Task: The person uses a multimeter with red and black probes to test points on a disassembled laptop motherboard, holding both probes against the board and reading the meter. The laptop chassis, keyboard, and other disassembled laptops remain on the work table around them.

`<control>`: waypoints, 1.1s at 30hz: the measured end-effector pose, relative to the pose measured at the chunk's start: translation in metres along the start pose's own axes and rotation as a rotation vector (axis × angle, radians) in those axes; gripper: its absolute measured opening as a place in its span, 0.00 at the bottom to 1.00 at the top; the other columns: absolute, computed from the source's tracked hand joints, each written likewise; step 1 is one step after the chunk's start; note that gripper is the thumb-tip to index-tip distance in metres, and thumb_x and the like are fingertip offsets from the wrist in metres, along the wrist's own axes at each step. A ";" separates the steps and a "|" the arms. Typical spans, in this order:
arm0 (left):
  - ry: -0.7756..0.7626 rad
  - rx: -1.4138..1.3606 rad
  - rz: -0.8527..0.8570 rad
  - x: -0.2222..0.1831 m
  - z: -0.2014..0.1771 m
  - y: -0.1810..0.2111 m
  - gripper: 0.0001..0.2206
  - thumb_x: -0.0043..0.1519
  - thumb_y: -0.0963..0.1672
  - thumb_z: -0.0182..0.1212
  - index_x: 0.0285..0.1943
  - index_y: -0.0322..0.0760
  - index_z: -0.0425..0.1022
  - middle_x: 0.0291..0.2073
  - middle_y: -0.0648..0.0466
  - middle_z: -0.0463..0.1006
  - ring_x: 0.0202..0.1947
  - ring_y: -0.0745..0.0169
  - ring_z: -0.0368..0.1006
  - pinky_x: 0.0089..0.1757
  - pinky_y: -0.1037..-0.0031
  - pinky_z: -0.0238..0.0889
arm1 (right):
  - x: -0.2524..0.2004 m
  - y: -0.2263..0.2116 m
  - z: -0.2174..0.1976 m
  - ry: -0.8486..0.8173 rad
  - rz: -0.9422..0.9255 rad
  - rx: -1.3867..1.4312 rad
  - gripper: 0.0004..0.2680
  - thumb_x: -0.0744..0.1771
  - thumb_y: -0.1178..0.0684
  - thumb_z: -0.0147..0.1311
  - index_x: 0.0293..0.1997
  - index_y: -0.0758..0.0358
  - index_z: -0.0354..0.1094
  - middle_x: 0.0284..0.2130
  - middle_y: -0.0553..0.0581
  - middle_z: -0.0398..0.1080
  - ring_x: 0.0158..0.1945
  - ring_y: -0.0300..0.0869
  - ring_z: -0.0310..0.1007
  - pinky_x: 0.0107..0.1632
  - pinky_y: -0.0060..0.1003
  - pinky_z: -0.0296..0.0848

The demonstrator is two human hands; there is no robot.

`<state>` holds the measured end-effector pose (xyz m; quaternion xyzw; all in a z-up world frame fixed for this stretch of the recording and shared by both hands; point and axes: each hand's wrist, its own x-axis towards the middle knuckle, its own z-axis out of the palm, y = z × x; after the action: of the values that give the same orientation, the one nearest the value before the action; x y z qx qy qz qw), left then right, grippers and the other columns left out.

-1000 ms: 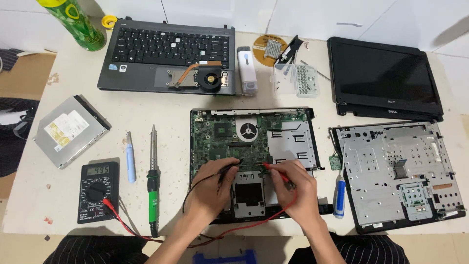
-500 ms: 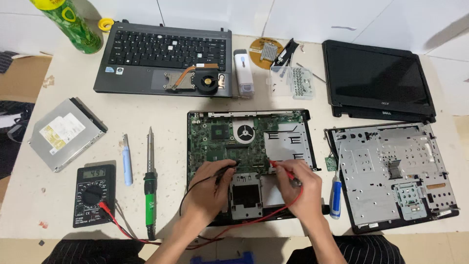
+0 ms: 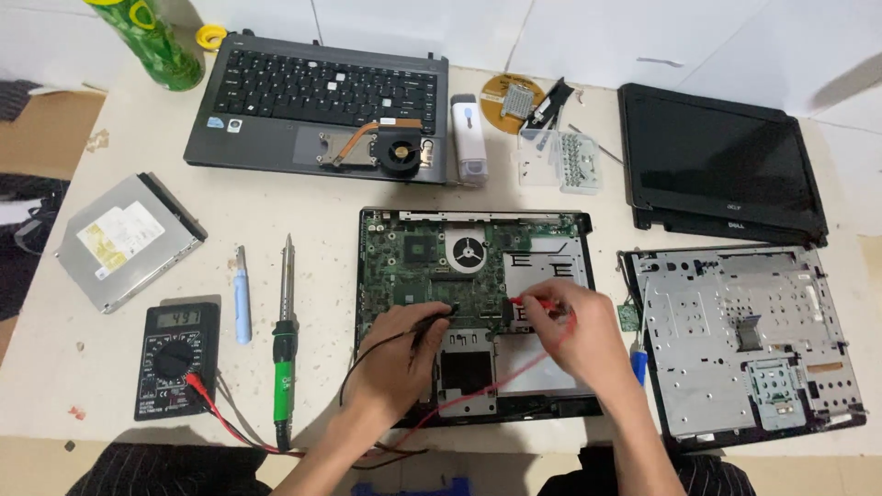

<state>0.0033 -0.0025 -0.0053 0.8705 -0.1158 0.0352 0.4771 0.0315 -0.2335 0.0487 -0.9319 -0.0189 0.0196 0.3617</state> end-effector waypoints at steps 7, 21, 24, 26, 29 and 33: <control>-0.012 -0.066 0.002 0.002 -0.006 0.008 0.16 0.66 0.49 0.48 0.52 0.36 0.77 0.43 0.51 0.82 0.44 0.51 0.75 0.45 0.65 0.66 | 0.012 -0.001 0.013 0.058 -0.089 -0.022 0.06 0.66 0.53 0.56 0.28 0.59 0.70 0.26 0.49 0.77 0.17 0.38 0.64 0.24 0.34 0.66; -0.003 -0.063 -0.005 -0.002 -0.005 0.006 0.15 0.66 0.49 0.48 0.52 0.40 0.77 0.45 0.53 0.82 0.46 0.52 0.75 0.50 0.63 0.63 | -0.033 0.004 0.006 0.036 0.077 0.241 0.15 0.68 0.46 0.46 0.26 0.64 0.73 0.19 0.51 0.71 0.22 0.36 0.65 0.28 0.31 0.64; 0.031 -0.003 0.064 -0.001 0.001 -0.002 0.13 0.66 0.48 0.49 0.49 0.41 0.78 0.42 0.53 0.82 0.42 0.50 0.75 0.46 0.65 0.63 | -0.036 0.017 0.014 0.066 0.115 0.337 0.10 0.67 0.49 0.50 0.35 0.64 0.74 0.22 0.51 0.71 0.25 0.35 0.67 0.29 0.29 0.66; 0.025 -0.027 0.053 0.000 -0.003 0.005 0.14 0.66 0.48 0.49 0.50 0.39 0.78 0.42 0.52 0.82 0.43 0.52 0.75 0.45 0.66 0.65 | -0.036 0.009 0.010 0.063 0.103 0.314 0.11 0.68 0.48 0.49 0.34 0.64 0.74 0.21 0.52 0.71 0.24 0.36 0.67 0.28 0.29 0.65; 0.004 -0.044 0.021 0.000 -0.004 0.007 0.16 0.66 0.49 0.48 0.51 0.38 0.78 0.43 0.52 0.82 0.44 0.53 0.75 0.46 0.65 0.66 | -0.035 0.007 0.011 0.060 0.085 0.257 0.11 0.68 0.50 0.48 0.33 0.64 0.74 0.20 0.52 0.70 0.21 0.37 0.64 0.26 0.30 0.61; 0.003 -0.041 0.036 0.001 -0.004 0.007 0.16 0.67 0.49 0.47 0.51 0.38 0.78 0.42 0.52 0.82 0.43 0.51 0.76 0.46 0.64 0.65 | -0.033 0.002 0.005 -0.003 -0.079 0.127 0.07 0.67 0.53 0.49 0.40 0.62 0.73 0.33 0.55 0.76 0.33 0.40 0.76 0.36 0.31 0.72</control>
<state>0.0032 -0.0030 0.0024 0.8582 -0.1312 0.0426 0.4945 -0.0015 -0.2333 0.0449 -0.9055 -0.0552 0.0080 0.4207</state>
